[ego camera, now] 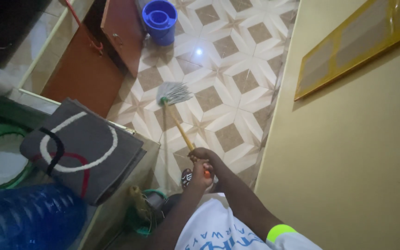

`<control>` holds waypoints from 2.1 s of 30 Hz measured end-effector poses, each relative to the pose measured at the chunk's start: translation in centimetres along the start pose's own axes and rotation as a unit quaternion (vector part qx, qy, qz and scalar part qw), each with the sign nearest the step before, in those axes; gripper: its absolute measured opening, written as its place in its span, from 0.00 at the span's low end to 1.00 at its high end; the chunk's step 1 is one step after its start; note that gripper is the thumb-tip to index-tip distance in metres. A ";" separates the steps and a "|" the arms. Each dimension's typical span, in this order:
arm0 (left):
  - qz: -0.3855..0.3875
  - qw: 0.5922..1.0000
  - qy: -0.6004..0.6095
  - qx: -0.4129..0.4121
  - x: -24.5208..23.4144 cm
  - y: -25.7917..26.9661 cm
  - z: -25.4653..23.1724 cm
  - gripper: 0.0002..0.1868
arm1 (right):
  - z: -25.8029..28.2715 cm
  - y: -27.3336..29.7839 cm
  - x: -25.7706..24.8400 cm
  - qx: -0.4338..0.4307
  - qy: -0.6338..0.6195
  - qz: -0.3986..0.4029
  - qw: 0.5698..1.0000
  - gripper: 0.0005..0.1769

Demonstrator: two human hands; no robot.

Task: The person is mopping a tiled floor, moving a mop back and forth across different sections of the tiles near a blue bucket.

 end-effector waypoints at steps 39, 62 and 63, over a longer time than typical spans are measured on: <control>0.136 0.931 0.148 -0.305 4.6 11.2 7.5 0.07 | -13.9 8.7 -10.2 -0.216 -0.348 -0.107 0.906 0.16; -0.016 0.976 -0.191 0.107 -1.1 11.7 -4.4 0.25 | 2.6 -3.1 4.4 -0.110 -0.062 -0.077 0.989 0.11; -0.010 0.969 -0.217 0.120 -0.4 10.8 -4.5 0.30 | 2.9 -3.1 4.2 -0.095 -0.097 -0.059 0.989 0.10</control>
Point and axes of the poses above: each hand's wrist, its own y-axis away from the middle knuckle, its own x-axis out of the palm, z = x × y, the point moved 2 cm from there along -y, towards the middle knuckle, and after that the axes turned 4 degrees about -y, right-handed, at the moved point
